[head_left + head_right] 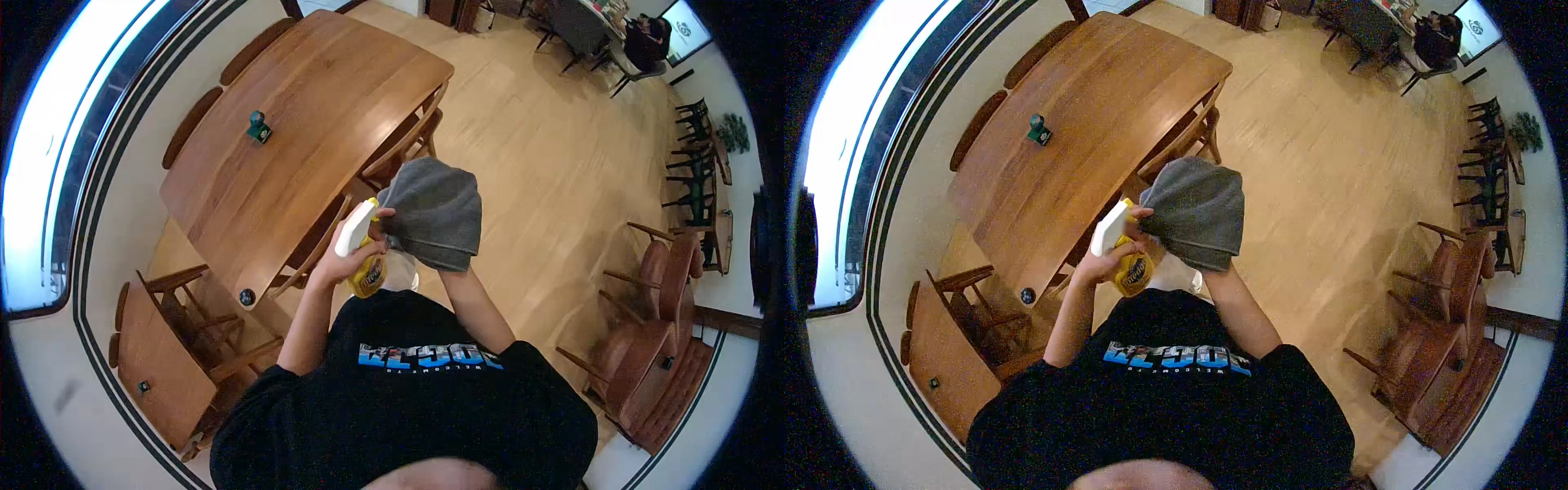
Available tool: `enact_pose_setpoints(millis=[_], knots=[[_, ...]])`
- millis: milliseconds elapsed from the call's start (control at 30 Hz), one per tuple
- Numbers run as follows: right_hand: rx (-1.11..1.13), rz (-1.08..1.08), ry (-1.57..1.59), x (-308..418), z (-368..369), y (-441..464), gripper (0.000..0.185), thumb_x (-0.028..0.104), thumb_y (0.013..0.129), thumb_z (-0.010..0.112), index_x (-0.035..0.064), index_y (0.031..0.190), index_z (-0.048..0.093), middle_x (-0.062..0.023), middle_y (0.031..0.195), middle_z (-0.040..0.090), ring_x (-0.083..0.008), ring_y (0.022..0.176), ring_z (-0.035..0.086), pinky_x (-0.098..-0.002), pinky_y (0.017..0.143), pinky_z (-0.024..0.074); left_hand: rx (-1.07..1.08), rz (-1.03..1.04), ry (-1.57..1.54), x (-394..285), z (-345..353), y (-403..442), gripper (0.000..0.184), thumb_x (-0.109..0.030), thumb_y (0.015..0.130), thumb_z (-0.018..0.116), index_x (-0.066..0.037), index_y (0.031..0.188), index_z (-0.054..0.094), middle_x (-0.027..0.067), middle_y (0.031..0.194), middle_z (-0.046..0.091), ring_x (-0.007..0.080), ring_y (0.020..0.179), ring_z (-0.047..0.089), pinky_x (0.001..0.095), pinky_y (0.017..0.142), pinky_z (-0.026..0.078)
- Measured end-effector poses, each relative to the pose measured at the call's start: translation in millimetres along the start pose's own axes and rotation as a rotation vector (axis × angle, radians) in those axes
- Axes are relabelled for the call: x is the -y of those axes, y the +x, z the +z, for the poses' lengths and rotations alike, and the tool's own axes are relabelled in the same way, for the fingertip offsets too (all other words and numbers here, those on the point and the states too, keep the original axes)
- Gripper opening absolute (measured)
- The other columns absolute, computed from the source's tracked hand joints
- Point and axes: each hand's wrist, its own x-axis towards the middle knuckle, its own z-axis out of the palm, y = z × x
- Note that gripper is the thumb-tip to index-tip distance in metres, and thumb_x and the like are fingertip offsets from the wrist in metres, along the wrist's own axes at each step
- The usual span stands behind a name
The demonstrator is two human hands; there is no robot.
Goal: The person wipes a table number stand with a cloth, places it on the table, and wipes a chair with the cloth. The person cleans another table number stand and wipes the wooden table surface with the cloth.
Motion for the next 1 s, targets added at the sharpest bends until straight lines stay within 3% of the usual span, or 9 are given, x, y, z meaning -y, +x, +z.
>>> enact_pose_setpoints(millis=[100,267,400,600,733,833,900,967,1000], knots=[[-0.002,0.152,0.518,-3.2,-16.4,26.5,0.069,0.059,0.093,0.053,0.0204,0.149,0.040,-0.0038,0.150,0.046,-0.0219,0.138,0.043,-0.0415,0.122,0.0226,-0.018,-0.039,-0.083,2.3,-7.2,19.4,0.057,0.007,0.076,0.066,-0.007,0.131,0.060,0.0062,0.113,0.062,0.0144,0.086,0.058,0.0291,0.078,0.048],[0.028,0.062,0.083,18.9,-13.1,81.5,0.079,0.061,0.082,0.068,0.0234,0.147,0.042,-0.0035,0.149,0.047,-0.0248,0.134,0.045,-0.0435,0.120,0.0262,0.045,0.138,0.088,-9.6,-21.5,71.5,0.058,0.007,0.075,0.066,-0.005,0.131,0.059,0.0084,0.112,0.063,0.0129,0.087,0.058,0.0279,0.077,0.048],[0.110,-0.177,-0.752,55.9,1.5,119.9,0.093,0.070,0.073,0.071,0.0232,0.147,0.041,-0.0049,0.151,0.045,-0.0261,0.137,0.042,-0.0438,0.120,0.0244,0.277,0.007,0.032,-10.1,-34.8,120.3,0.055,0.006,0.073,0.065,-0.005,0.127,0.062,0.0072,0.099,0.065,0.0143,0.070,0.057,0.0274,0.069,0.049],[0.045,-0.135,-0.932,83.6,3.4,161.9,0.094,0.071,0.072,0.072,0.0234,0.147,0.041,-0.0050,0.152,0.043,-0.0260,0.139,0.039,-0.0428,0.120,0.0240,0.362,0.059,-0.142,-1.0,-48.7,166.0,0.059,0.009,0.076,0.063,-0.002,0.133,0.056,0.0093,0.104,0.065,0.0152,0.086,0.059,0.0271,0.076,0.049],[0.180,-0.102,-0.314,101.5,13.6,186.2,0.057,0.048,0.099,0.052,0.0186,0.147,0.039,-0.0038,0.145,0.049,-0.0220,0.135,0.045,-0.0393,0.118,0.0266,0.398,0.017,-0.314,-9.2,-66.4,192.6,0.055,0.009,0.076,0.063,-0.002,0.129,0.058,0.0077,0.093,0.064,0.0148,0.082,0.058,0.0271,0.073,0.049],[0.131,-0.054,-0.126,95.4,-0.5,200.9,0.062,0.053,0.096,0.056,0.0166,0.144,0.044,-0.0033,0.141,0.054,-0.0236,0.131,0.049,-0.0410,0.117,0.0314,0.335,0.017,-0.294,-6.6,-79.0,202.4,0.052,0.008,0.076,0.064,-0.002,0.127,0.058,0.0065,0.090,0.063,0.0143,0.080,0.058,0.0272,0.073,0.048],[-0.160,0.063,0.341,102.8,-21.0,208.2,0.082,0.072,0.078,0.066,0.0219,0.141,0.051,-0.0072,0.144,0.054,-0.0284,0.133,0.048,-0.0507,0.115,0.0340,0.261,0.004,-0.283,-0.7,-82.0,204.0,0.050,0.006,0.076,0.065,-0.002,0.125,0.059,0.0052,0.086,0.063,0.0138,0.078,0.057,0.0273,0.072,0.048],[0.153,0.019,0.513,119.6,-21.9,214.7,0.079,0.071,0.080,0.065,0.0201,0.139,0.055,-0.0097,0.140,0.057,-0.0287,0.130,0.052,-0.0539,0.114,0.0362,0.121,0.044,-0.239,4.6,-84.4,210.8,0.048,0.005,0.076,0.066,-0.002,0.123,0.059,0.0051,0.086,0.063,0.0139,0.077,0.057,0.0273,0.072,0.048],[0.139,0.047,0.530,123.1,-31.7,214.3,0.072,0.057,0.082,0.069,0.0159,0.140,0.054,-0.0110,0.138,0.059,-0.0292,0.125,0.055,-0.0529,0.111,0.0384,0.009,0.078,-0.192,9.4,-84.8,207.7,0.046,0.004,0.077,0.067,-0.003,0.122,0.059,0.0050,0.085,0.063,0.0139,0.076,0.057,0.0273,0.071,0.048]])
